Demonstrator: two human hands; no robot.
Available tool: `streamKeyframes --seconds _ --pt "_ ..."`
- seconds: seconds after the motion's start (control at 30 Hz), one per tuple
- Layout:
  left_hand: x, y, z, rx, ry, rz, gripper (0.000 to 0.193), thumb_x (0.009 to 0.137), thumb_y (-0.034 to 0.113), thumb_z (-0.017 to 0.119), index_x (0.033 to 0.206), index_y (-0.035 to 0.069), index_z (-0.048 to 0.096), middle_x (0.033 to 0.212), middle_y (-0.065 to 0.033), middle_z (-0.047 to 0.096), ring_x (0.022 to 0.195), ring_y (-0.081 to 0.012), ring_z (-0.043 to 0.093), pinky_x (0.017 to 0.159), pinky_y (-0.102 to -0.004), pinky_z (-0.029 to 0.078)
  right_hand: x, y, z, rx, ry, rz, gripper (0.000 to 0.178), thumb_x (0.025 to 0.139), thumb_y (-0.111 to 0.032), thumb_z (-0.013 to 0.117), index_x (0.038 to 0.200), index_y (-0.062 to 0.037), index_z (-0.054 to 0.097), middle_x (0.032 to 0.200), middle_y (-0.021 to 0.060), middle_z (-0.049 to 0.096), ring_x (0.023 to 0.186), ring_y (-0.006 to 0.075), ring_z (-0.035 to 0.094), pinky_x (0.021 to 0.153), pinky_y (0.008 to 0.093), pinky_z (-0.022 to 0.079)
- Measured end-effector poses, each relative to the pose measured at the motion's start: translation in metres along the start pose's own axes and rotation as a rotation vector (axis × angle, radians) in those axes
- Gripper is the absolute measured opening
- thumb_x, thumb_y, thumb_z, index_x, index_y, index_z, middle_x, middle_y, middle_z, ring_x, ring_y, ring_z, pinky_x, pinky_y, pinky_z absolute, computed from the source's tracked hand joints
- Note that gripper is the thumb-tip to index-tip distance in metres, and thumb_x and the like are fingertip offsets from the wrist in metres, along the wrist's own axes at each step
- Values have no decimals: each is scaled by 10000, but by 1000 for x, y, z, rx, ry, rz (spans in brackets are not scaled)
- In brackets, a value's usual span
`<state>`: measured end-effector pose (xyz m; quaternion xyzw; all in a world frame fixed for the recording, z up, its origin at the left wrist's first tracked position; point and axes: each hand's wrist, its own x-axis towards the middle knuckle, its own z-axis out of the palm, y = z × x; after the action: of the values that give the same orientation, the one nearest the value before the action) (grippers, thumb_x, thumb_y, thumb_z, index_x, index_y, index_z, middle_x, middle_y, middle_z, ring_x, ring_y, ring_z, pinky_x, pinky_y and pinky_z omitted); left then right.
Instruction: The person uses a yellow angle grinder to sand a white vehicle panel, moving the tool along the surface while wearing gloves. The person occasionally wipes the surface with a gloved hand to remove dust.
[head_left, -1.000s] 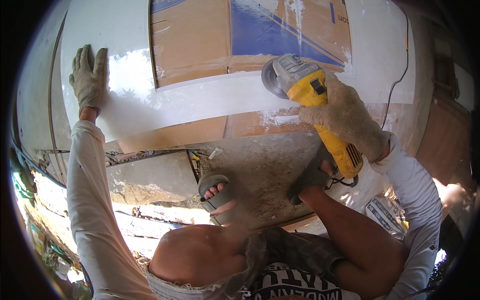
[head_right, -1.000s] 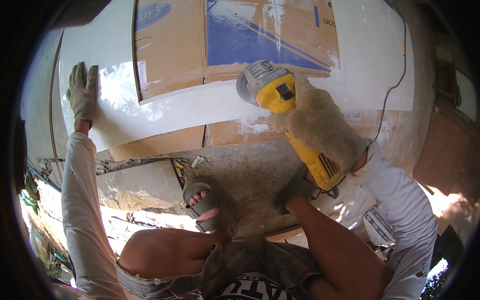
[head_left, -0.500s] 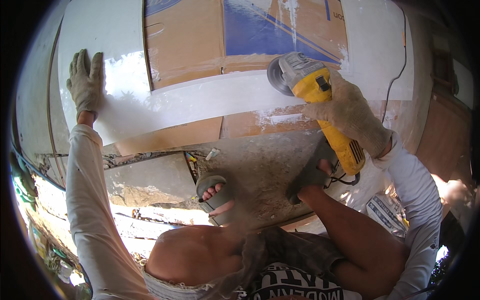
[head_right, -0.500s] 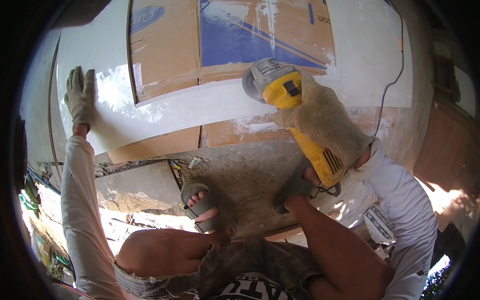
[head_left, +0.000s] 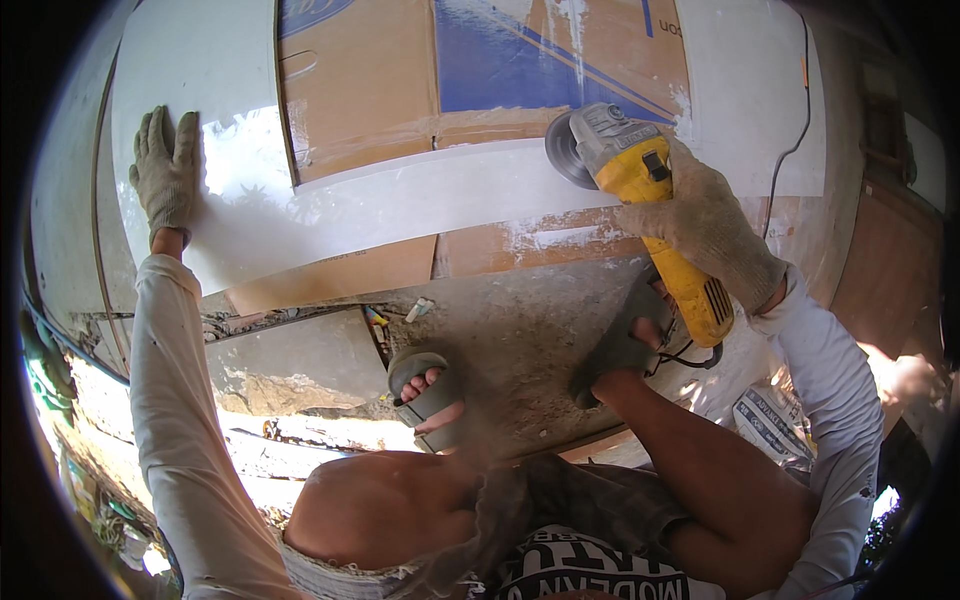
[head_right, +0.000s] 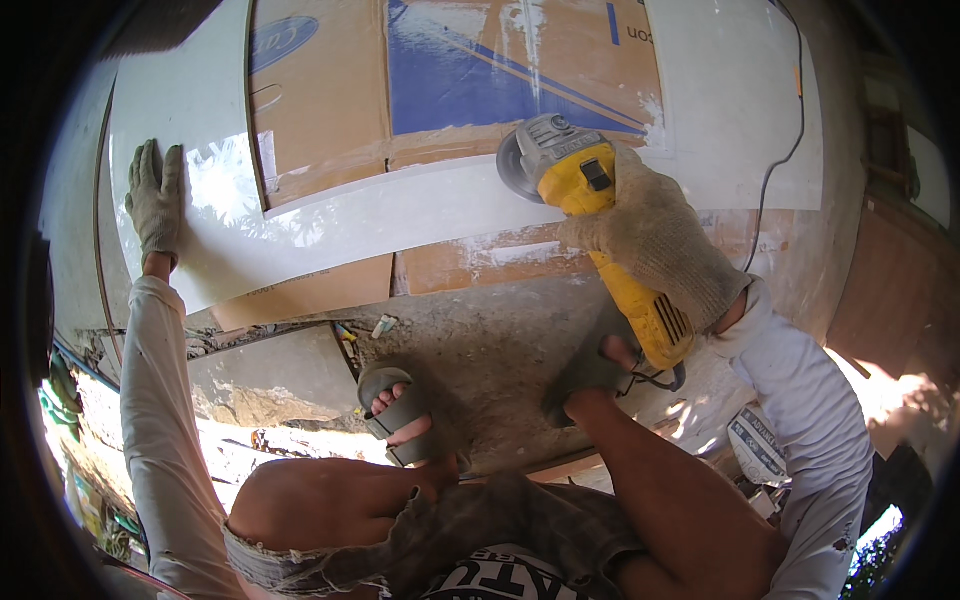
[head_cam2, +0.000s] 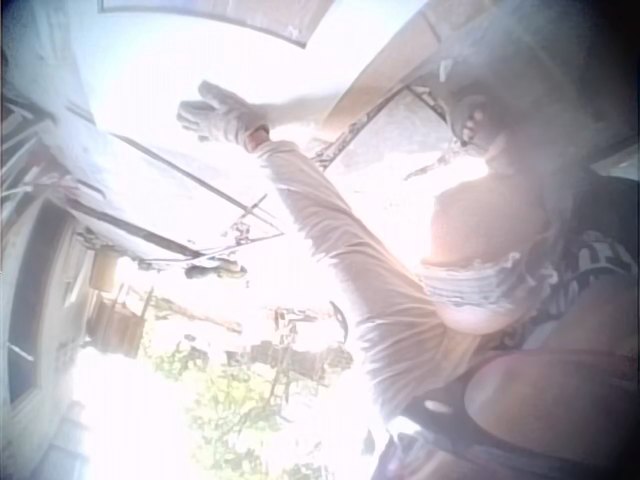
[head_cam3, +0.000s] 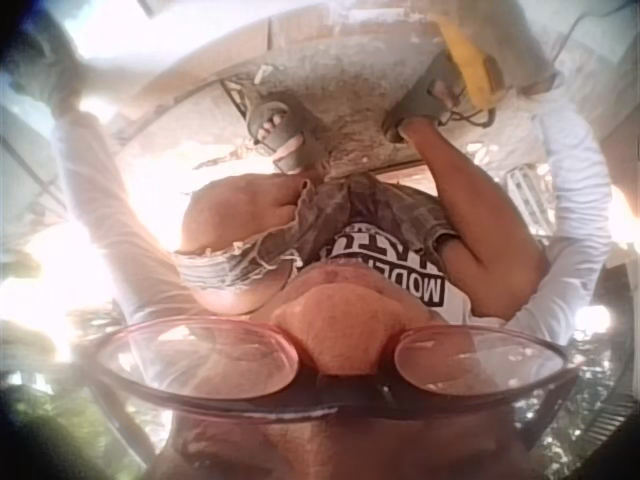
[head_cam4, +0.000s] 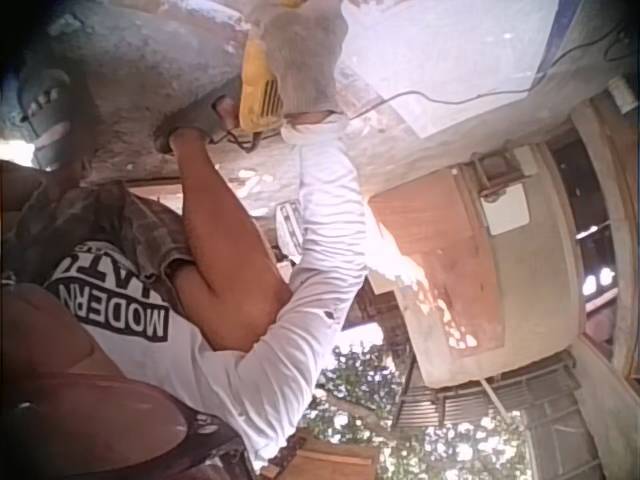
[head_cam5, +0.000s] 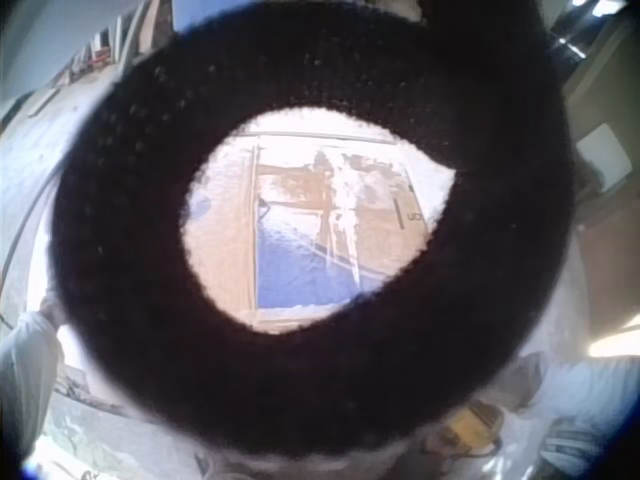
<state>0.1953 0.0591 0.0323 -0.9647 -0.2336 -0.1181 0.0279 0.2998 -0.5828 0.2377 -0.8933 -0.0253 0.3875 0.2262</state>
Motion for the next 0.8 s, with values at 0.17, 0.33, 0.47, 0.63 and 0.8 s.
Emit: streamKeyframes --seconds 0.17,0.33,0.47,0.63,0.8 --pt "0 -2 1 18 -12 11 968 1060 887 420 1765 224 438 1844 -82 392 1725 -298 307 1396 -632 176 0 6 -2 -8 25 -79 572 919 -245 931 1346 -23 623 1113 137 782 974 259 795 852 439 665" --pt "2 -3 1 46 -2 18 953 1070 871 425 1765 219 442 1841 -85 398 1723 -301 311 1396 -623 178 -5 7 -8 18 32 -22 560 907 -209 881 1384 -42 641 1143 95 758 1003 220 753 907 378 627" --pt "2 -2 1 33 -3 6 974 1058 891 417 1764 221 444 1840 -86 399 1719 -305 321 1395 -628 183 -5 5 -14 32 28 3 565 912 -210 873 1398 -40 642 1137 88 754 977 208 749 887 362 627" --pt "0 -1 1 5 8 8 1008 1028 927 425 1754 230 458 1833 -84 408 1713 -302 337 1393 -642 186 -12 -4 -10 51 33 20 533 918 -197 867 1378 -46 644 1139 85 751 967 203 748 876 362 628" --pt "2 1 0 4 0 -14 1017 1019 937 430 1747 228 466 1825 -84 418 1708 -303 345 1392 -653 180 -6 -16 2 76 -12 -15 511 909 -183 872 1349 -51 648 1127 89 750 964 214 751 868 373 627"
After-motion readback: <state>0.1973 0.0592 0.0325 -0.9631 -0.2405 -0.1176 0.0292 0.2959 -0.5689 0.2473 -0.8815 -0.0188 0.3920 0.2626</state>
